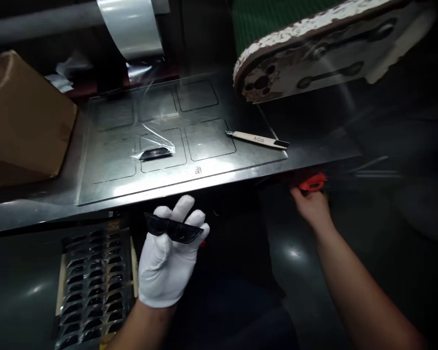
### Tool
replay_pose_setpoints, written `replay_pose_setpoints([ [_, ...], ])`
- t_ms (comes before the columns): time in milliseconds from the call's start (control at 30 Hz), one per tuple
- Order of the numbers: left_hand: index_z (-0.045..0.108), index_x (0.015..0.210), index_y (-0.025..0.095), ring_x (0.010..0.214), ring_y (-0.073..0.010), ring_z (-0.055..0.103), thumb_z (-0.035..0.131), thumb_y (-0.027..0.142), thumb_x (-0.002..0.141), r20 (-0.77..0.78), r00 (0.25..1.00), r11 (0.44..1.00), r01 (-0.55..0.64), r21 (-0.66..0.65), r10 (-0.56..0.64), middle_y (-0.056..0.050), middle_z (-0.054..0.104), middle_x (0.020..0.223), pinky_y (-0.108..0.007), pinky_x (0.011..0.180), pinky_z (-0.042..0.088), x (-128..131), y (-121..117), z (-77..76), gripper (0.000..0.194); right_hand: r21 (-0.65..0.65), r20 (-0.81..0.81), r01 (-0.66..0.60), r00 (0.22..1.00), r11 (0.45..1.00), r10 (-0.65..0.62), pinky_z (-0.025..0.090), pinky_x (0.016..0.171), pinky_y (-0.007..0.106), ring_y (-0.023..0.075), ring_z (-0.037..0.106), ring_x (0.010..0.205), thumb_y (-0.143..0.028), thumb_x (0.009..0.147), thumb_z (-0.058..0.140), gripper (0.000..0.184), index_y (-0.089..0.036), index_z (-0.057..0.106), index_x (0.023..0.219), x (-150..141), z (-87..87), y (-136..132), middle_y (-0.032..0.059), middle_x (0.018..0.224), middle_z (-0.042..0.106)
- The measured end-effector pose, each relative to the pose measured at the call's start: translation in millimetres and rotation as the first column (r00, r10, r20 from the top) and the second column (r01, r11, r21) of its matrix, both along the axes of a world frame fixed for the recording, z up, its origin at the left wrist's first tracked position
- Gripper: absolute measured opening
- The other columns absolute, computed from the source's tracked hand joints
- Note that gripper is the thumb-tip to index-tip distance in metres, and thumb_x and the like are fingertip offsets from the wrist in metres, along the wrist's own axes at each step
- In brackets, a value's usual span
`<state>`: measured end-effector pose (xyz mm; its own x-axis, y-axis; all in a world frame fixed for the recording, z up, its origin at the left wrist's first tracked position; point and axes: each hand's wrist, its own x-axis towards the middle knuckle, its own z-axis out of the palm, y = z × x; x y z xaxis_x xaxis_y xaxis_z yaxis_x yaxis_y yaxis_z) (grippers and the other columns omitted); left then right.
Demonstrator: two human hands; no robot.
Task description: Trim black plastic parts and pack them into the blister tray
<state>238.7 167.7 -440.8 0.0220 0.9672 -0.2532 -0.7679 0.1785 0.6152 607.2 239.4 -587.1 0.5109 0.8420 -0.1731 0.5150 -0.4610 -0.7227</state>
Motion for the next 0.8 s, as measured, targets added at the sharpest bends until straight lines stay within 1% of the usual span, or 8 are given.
replay_pose_setpoints([
  [133, 0.077, 0.108, 0.041, 0.111, -0.0199, 0.075, 0.085, 0.036, 0.084, -0.020, 0.999, 1.000, -0.030, 0.007, 0.031, 0.005, 0.075, 0.131, -0.032, 0.095, 0.064, 3, 5, 8.0, 0.025, -0.058, -0.248, -0.211, 0.950, 0.976, 0.191, 0.061, 0.067, 0.040, 0.0279, 0.075, 0.073, -0.060, 0.083, 0.066, 0.040, -0.020, 0.070, 0.087, -43, -8.1, -4, 0.0122, 0.084, 0.078],
  [200, 0.077, 0.107, 0.041, 0.111, -0.0205, 0.075, 0.085, 0.035, 0.084, -0.034, 0.999, 0.999, -0.036, 0.005, 0.036, 0.005, 0.075, 0.130, -0.033, 0.095, 0.064, 4, 8, 9.1, 0.025, -0.049, -0.332, -0.350, 0.889, 0.935, 0.315, 0.061, 0.067, 0.036, 0.0244, 0.075, 0.075, -0.061, 0.086, 0.066, 0.042, -0.020, 0.073, 0.094, -66, 12.7, -11, 0.0108, 0.091, 0.079],
  [300, 0.077, 0.105, 0.041, 0.112, -0.0218, 0.075, 0.086, 0.034, 0.083, -0.068, 0.996, 0.999, -0.050, -0.002, 0.050, 0.004, 0.075, 0.129, -0.035, 0.096, 0.064, 4, 10, 8.9, 0.025, 0.088, -0.265, -0.535, 0.801, 0.840, 0.537, 0.058, 0.071, 0.031, 0.0192, 0.072, 0.080, -0.053, 0.094, 0.066, 0.033, -0.024, 0.076, 0.106, -102, 68.8, -18, 0.0057, 0.096, 0.078],
  [367, 0.077, 0.106, 0.041, 0.114, -0.0222, 0.074, 0.086, 0.033, 0.084, -0.078, 0.995, 0.998, -0.056, 0.007, 0.056, 0.004, 0.075, 0.130, -0.036, 0.098, 0.063, 2, 9, 7.8, 0.025, 0.274, -0.150, -0.643, 0.706, 0.715, 0.692, 0.056, 0.074, 0.028, 0.0166, 0.070, 0.085, -0.039, 0.097, 0.068, 0.017, -0.026, 0.075, 0.106, -127, 111.5, -17, 0.0030, 0.098, 0.075],
  [433, 0.077, 0.109, 0.042, 0.117, -0.0224, 0.073, 0.083, 0.033, 0.086, -0.077, 0.995, 0.998, -0.061, 0.023, 0.063, 0.004, 0.074, 0.133, -0.036, 0.101, 0.062, -1, 7, 6.0, 0.024, 0.445, -0.063, -0.717, 0.572, 0.536, 0.818, 0.054, 0.072, 0.025, 0.0136, 0.068, 0.083, -0.026, 0.096, 0.070, 0.013, -0.025, 0.074, 0.108, -155, 148.0, -15, 0.0020, 0.096, 0.072],
  [567, 0.077, 0.112, 0.043, 0.118, -0.0217, 0.073, 0.080, 0.033, 0.089, -0.101, 0.990, 0.993, -0.090, 0.071, 0.097, 0.005, 0.073, 0.135, -0.034, 0.103, 0.060, -9, 1, 0.3, 0.025, 0.575, 0.150, -0.794, 0.341, 0.199, 0.928, 0.051, 0.067, 0.026, 0.0128, 0.062, 0.077, -0.018, 0.096, 0.068, 0.016, -0.016, 0.070, 0.112, -204, 184.9, -7, 0.0034, 0.090, 0.069],
  [633, 0.078, 0.111, 0.042, 0.117, -0.0234, 0.073, 0.082, 0.032, 0.087, -0.160, 0.976, 0.986, -0.137, 0.091, 0.150, 0.004, 0.074, 0.133, -0.036, 0.104, 0.059, -16, -1, -3.4, 0.026, 0.543, 0.225, -0.832, 0.271, 0.111, 0.936, 0.048, 0.064, 0.028, 0.0136, 0.059, 0.074, -0.019, 0.099, 0.064, 0.010, -0.015, 0.069, 0.106, -223, 188.4, -3, 0.0038, 0.087, 0.067],
  [800, 0.081, 0.106, 0.030, 0.123, -0.0317, 0.070, 0.089, 0.035, 0.078, -0.304, 0.923, 0.970, -0.242, 0.022, 0.238, -0.006, 0.076, 0.129, -0.043, 0.107, 0.058, -36, 2, -9.6, 0.029, 0.387, 0.317, -0.922, 0.150, 0.017, 0.936, 0.045, 0.059, 0.029, 0.0135, 0.055, 0.067, -0.022, 0.104, 0.052, 0.013, -0.018, 0.060, 0.095, -251, 183.5, 9, 0.0021, 0.082, 0.062],
])
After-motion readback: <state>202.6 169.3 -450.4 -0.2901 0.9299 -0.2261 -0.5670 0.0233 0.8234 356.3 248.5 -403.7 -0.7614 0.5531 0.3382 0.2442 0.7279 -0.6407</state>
